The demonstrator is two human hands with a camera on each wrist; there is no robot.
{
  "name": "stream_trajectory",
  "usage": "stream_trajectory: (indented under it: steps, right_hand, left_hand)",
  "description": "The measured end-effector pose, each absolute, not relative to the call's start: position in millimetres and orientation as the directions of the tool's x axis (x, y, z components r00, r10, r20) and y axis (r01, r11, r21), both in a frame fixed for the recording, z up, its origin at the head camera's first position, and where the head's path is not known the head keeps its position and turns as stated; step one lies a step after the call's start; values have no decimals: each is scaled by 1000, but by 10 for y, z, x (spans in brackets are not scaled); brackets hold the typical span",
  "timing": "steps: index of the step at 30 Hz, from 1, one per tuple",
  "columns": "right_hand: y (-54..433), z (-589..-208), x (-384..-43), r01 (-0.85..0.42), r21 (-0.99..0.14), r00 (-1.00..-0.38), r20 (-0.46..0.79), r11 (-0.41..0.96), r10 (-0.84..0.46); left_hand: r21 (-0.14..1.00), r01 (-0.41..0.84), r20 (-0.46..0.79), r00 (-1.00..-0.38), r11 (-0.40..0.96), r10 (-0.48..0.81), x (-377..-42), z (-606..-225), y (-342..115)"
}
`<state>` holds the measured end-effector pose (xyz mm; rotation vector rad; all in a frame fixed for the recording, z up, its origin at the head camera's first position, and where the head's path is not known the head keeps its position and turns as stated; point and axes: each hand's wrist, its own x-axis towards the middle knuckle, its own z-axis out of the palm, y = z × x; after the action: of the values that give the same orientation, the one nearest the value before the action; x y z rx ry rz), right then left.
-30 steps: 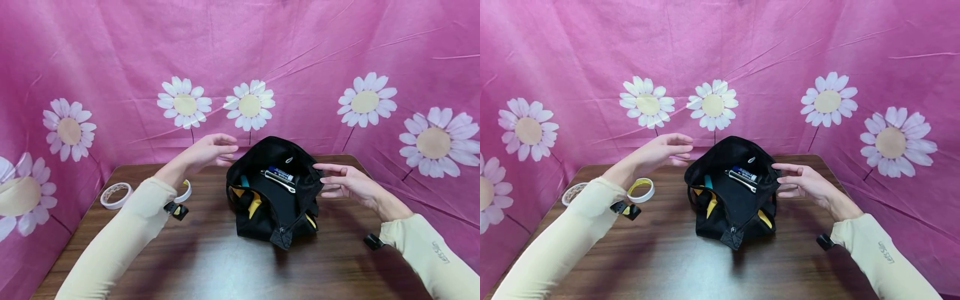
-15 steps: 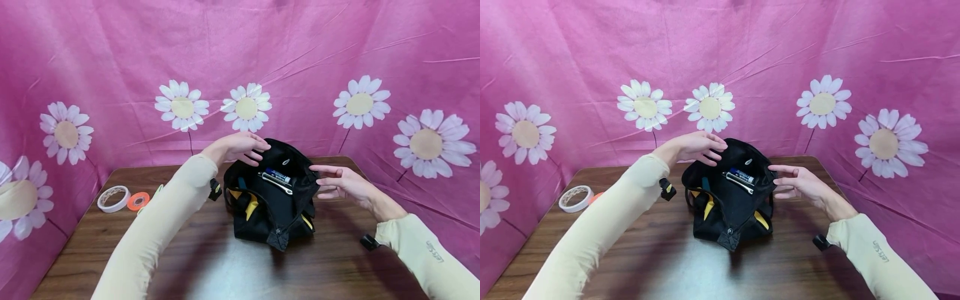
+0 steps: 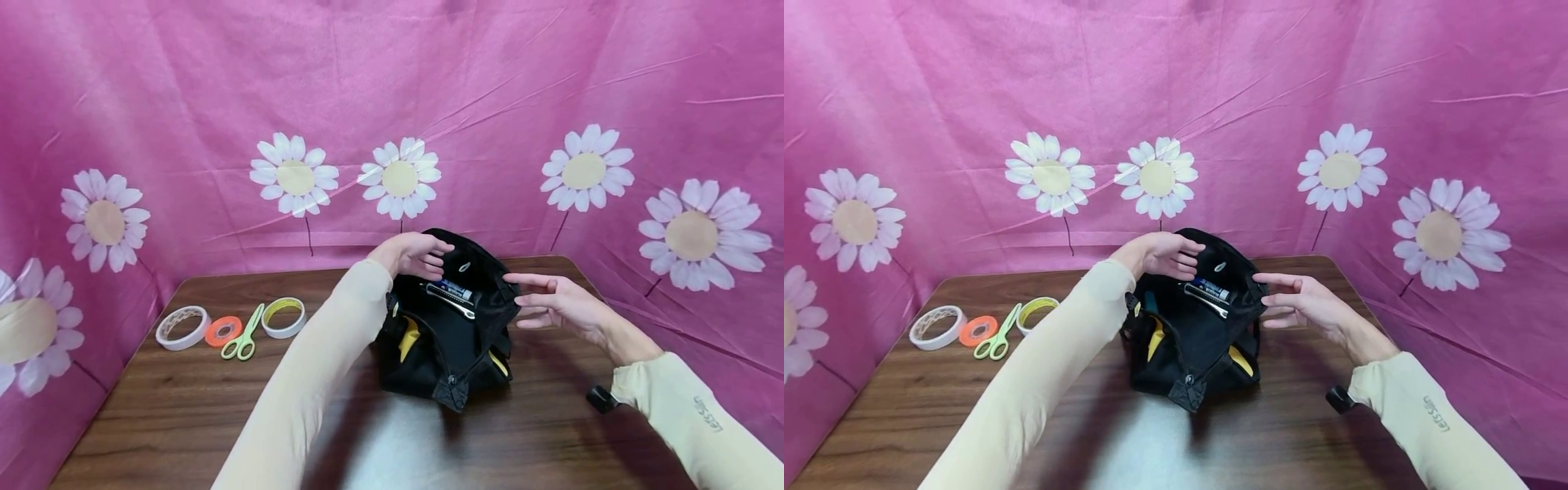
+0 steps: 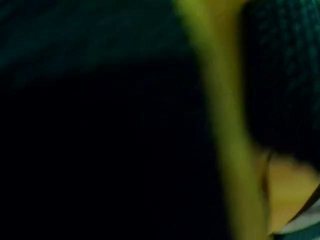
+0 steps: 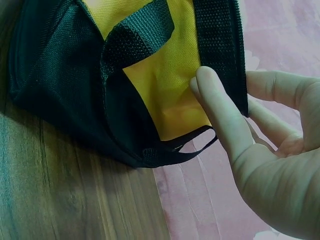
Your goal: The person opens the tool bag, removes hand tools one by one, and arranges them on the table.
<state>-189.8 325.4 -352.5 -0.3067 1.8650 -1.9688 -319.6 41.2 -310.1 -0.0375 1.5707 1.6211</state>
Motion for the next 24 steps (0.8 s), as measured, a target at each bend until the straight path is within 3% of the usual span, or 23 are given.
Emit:
stream_trajectory:
  steps: [6, 16, 24]
  right_hand:
    - [3257, -3506, -1873, 124, -992, -897, -105, -15, -430]
    - [3250, -3510, -1863, 111, -993, -918, -115, 33, -380]
    - [3270, -3537, -1868, 114, -993, -914, -110, 14, -391]
  left_hand:
    - [760, -636, -589, -590, 131, 552, -3185, -3401, 490]
    - [736, -674, -602, -606, 66, 520, -3128, -3754, 540]
    - [686, -726, -628, -561, 43, 539, -3114, -3924, 534]
